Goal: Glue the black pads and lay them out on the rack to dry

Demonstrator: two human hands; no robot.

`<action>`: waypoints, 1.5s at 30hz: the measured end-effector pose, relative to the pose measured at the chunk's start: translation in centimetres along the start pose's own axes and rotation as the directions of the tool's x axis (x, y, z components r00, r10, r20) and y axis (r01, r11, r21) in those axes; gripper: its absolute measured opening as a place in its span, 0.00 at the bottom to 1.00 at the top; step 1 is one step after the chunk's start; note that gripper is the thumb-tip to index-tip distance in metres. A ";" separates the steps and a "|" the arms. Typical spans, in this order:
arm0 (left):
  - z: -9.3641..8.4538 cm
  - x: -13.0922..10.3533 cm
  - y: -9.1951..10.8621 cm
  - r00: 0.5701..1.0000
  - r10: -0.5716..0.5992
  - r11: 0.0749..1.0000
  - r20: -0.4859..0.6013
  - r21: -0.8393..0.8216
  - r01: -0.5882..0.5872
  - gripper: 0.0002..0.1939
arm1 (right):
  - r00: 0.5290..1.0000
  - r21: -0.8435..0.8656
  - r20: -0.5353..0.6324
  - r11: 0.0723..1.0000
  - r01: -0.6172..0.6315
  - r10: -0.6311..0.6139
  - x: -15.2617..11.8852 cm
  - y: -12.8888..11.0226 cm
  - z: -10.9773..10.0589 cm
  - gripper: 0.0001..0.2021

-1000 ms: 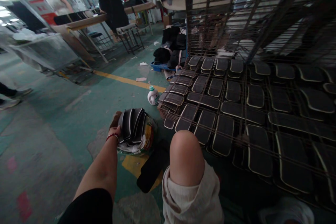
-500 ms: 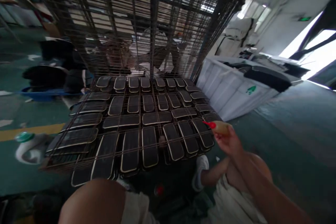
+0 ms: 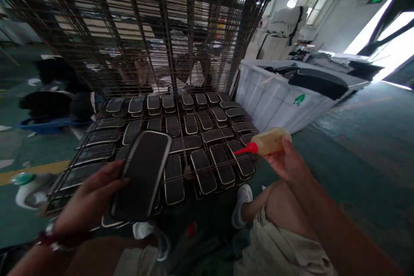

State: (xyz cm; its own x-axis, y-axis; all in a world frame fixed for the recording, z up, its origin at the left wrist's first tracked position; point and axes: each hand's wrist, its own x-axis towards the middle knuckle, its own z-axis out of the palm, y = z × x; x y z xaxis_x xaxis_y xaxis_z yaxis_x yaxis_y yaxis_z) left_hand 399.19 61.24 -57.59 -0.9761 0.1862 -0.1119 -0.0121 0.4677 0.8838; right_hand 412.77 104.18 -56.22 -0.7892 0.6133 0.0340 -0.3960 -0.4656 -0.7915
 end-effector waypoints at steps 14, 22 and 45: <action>10.0 -3.9 4.4 0.568 0.071 0.912 0.820 -0.284 0.296 0.16 | 0.915 -0.410 0.363 0.850 0.329 -0.179 -3.4 -5.2 2.5 0.13; 9.9 -4.1 4.0 0.499 0.061 0.913 0.864 -0.250 0.323 0.15 | 0.917 -0.433 0.369 0.846 0.311 -0.148 -3.8 -4.5 2.2 0.14; 9.5 -4.1 3.3 0.511 0.069 0.886 0.857 -0.289 0.364 0.15 | 0.911 -0.428 0.376 0.841 0.330 -0.166 -3.8 -3.3 1.8 0.15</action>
State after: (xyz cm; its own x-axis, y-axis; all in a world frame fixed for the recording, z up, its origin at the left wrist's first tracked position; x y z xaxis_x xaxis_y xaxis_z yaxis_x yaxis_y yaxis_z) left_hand 405.26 70.25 -58.57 -0.3135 0.8680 -0.3851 -0.4286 0.2326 0.8731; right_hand 416.26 102.20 -52.68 -0.8302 0.3961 0.3922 -0.3927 0.0837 -0.9158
